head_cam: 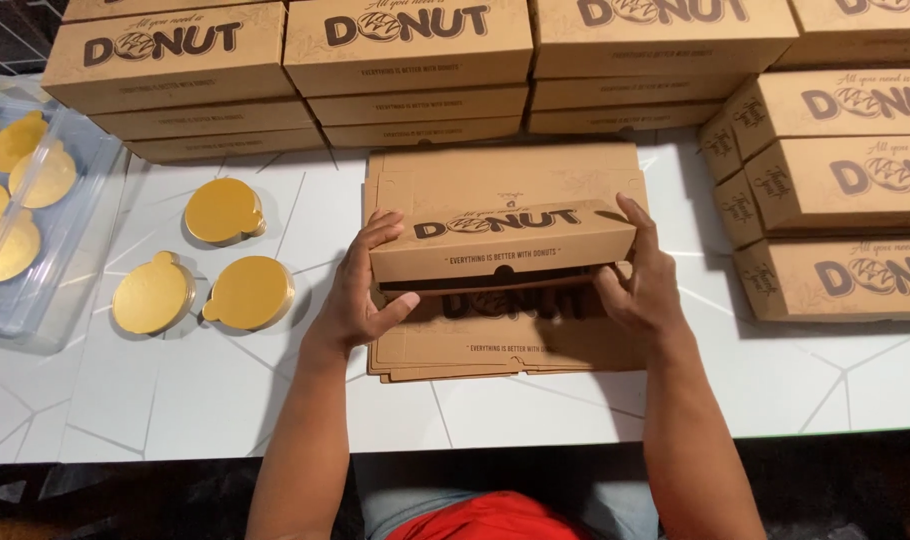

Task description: Assembling cardboard donut boxes by folding along pre-scored lines and tucking in flaps.

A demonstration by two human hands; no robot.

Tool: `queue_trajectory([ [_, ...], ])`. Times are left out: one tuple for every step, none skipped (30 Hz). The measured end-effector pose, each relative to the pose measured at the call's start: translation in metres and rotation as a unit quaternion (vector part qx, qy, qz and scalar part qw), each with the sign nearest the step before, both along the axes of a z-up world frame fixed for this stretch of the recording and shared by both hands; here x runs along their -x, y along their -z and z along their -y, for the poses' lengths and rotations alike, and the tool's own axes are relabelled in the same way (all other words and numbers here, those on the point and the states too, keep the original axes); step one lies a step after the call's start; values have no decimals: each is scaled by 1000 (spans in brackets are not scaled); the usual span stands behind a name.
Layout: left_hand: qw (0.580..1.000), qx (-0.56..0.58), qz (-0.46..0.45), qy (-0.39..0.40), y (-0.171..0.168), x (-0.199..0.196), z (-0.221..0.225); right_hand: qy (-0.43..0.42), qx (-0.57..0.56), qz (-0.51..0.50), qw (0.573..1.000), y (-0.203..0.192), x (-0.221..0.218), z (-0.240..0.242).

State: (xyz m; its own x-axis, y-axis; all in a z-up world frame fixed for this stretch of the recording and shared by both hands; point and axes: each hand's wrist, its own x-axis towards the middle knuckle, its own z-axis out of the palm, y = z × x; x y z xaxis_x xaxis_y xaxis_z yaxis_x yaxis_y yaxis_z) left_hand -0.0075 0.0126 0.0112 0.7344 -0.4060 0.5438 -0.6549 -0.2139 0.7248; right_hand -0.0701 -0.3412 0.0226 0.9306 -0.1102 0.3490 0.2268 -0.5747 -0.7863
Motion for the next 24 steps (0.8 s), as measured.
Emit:
queue_trajectory([
  [1000, 1, 0, 0, -1, -3, 1, 0, 1, 0, 1000, -1, -2, 5],
  [1000, 11, 18, -2, -2, -5, 1, -42, -38, -33, 998, -3, -4, 11],
  [999, 21, 36, -4, -3, -7, 2, -84, -76, -67, 991, -4, -5, 16],
  [999, 21, 35, -5, -1, -8, 1, -85, -76, -68, 991, 3, -6, 22],
  [999, 17, 46, -6, 1, -9, 1, -68, -40, -64, 995, 10, -6, 27],
  [998, 12, 56, -7, 4, -10, 1, -52, -5, -59, 997, 17, -7, 33],
  [998, 13, 56, -7, 4, -10, 2, -52, -5, -59, 997, 18, -9, 31],
  [998, 18, 59, -8, 4, -10, 3, -50, 21, -25, 998, 18, -10, 30],
  [998, 23, 62, -9, 4, -10, 4, -49, 46, 9, 998, 18, -12, 29],
  [998, 24, 62, -10, 3, -9, 5, -49, 46, 9, 998, 16, -11, 26],
  [998, 29, 62, -11, 3, -8, 5, -50, 65, 23, 996, 14, -11, 23],
  [997, 34, 62, -12, 2, -7, 6, -50, 84, 38, 995, 12, -10, 20],
  [997, 34, 63, -12, 1, -7, 6, -50, 85, 38, 994, 16, -13, 23],
  [997, 28, 68, -19, 0, -6, 6, -27, 171, 66, 983, 20, -15, 25],
  [997, 21, 72, -25, -1, -5, 6, -2, 256, 92, 962, 24, -17, 28],
  [997, 21, 72, -25, 2, -5, 8, -2, 256, 92, 962, 19, -19, 15],
  [996, 17, 80, -39, 4, -5, 11, 22, 330, 125, 935, 14, -20, 2],
  [995, 14, 87, -53, 6, -5, 14, 45, 402, 156, 901, 10, -22, -10],
  [995, 13, 87, -49, 6, -3, 14, 49, 402, 154, 901, 4, -23, -28],
  [994, 5, 91, -56, 6, -1, 14, 35, 418, 173, 891, -1, -25, -46],
  [993, -3, 95, -63, 5, 0, 14, 21, 434, 192, 880, -7, -27, -64],
  [994, -4, 96, -59, 6, -1, 15, 24, 434, 191, 880, -7, -31, -78],
  [992, -5, 109, -62, 7, -1, 16, 2, 425, 193, 884, -7, -34, -93],
  [990, -6, 122, -65, 8, -1, 16, -20, 416, 196, 888, -6, -37, -108],
])
